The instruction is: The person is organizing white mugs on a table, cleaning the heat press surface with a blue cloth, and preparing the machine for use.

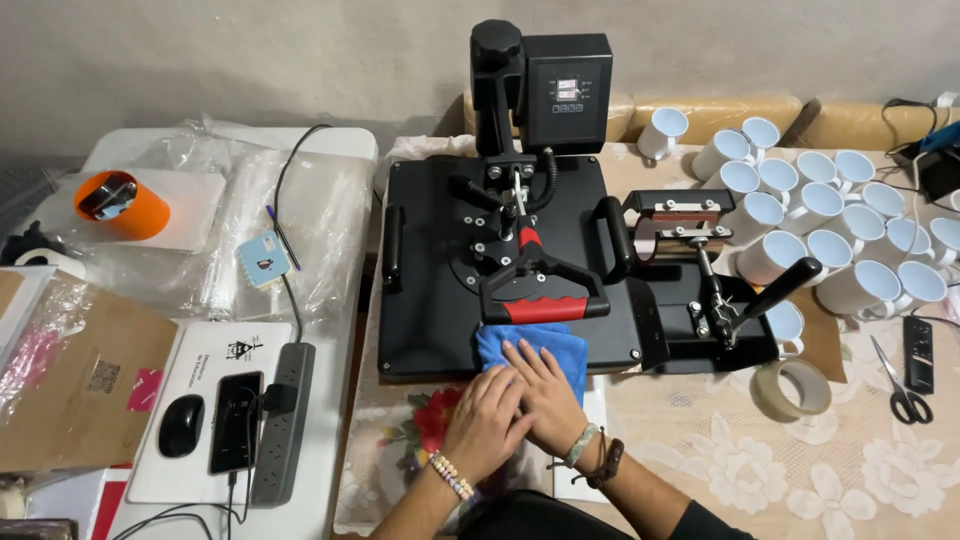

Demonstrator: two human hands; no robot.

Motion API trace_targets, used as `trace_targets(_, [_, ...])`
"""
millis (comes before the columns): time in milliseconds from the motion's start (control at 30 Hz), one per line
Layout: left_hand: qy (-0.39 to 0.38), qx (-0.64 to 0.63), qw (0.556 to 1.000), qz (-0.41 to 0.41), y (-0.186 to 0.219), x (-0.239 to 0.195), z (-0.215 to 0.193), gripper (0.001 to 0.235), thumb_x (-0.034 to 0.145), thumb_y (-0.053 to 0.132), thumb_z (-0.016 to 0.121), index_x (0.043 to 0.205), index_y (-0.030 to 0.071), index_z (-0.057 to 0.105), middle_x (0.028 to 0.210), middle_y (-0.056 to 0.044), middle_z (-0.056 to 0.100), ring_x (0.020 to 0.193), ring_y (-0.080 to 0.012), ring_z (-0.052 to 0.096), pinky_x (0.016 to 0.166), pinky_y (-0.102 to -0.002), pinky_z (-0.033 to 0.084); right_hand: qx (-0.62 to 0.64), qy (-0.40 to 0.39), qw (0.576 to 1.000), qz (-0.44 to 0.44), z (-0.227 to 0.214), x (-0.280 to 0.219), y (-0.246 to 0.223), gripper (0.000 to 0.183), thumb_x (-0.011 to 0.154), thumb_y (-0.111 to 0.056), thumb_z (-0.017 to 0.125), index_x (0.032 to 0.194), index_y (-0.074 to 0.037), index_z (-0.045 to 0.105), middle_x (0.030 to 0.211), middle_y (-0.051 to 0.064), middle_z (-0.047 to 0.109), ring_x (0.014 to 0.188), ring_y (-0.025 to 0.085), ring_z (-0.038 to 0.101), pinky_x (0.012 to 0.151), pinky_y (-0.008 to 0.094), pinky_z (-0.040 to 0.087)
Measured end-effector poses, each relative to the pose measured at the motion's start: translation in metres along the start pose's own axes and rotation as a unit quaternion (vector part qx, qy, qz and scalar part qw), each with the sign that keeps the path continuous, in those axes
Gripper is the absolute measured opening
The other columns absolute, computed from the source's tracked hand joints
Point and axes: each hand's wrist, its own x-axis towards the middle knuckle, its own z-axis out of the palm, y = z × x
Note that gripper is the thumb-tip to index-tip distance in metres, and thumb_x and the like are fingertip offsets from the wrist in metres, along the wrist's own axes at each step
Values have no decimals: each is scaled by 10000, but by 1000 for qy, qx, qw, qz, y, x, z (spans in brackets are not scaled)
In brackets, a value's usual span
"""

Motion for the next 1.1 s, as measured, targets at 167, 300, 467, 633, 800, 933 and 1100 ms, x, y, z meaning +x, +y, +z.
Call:
trace_targets(167, [-86,56,978,-181,-23,7,11,662,994,544,440,1390,13,453,1255,-143,543,978,-361,586,796,-476,486,49,-71,995,-54,-19,15,3,882,849,-492,708,1532,-62,353,1602,155,349,1473,372,306,1162,532,254])
trace_targets(300, [-72,79,977,-183,-26,11,27,615,988,524,462,1328,11,469,1220,-170,511,913,-384,527,775,-506,462,156,-104,982,-33,-70,35,52,438,803,-212,758,1233,-143,713,1369,100,631,1268,313,579,1053,447,465])
trace_targets(467, [-98,274,929,-229,-29,25,54,1102,861,779,593,1424,-147,394,1338,-256,469,1078,-356,517,968,-444,440,-86,179,971,135,-114,73,141,524,889,-253,689,1323,24,589,1401,276,554,1311,444,470,1202,491,319])
trace_targets(633, [-18,215,962,-167,-38,38,48,823,725,500,781,1212,-128,569,1113,-257,553,977,-403,552,897,-502,448,-78,-1,939,334,-63,99,222,807,863,-391,727,1503,-29,392,1336,247,545,1157,457,590,964,533,513])
trace_targets(800, [-20,80,992,-101,-87,19,70,379,843,212,670,1180,41,643,1025,-118,571,966,-341,560,843,-450,464,14,-41,925,378,-26,117,242,743,944,-338,642,1507,-5,290,1249,295,580,1035,508,674,899,586,539])
trace_targets(933, [121,55,973,-188,-129,30,59,273,883,102,567,1147,45,605,1049,-149,591,991,-361,584,917,-437,481,43,31,903,426,-21,120,238,516,1008,-276,532,1438,-45,363,1167,256,645,1000,471,691,855,572,559])
trace_targets(1100, [223,128,948,-189,-141,96,22,367,965,-9,496,1329,-10,545,1268,-205,581,1233,-400,553,1108,-469,415,-15,26,904,427,-8,120,242,470,1009,-294,508,1391,-49,385,1120,233,653,936,471,707,800,578,581])
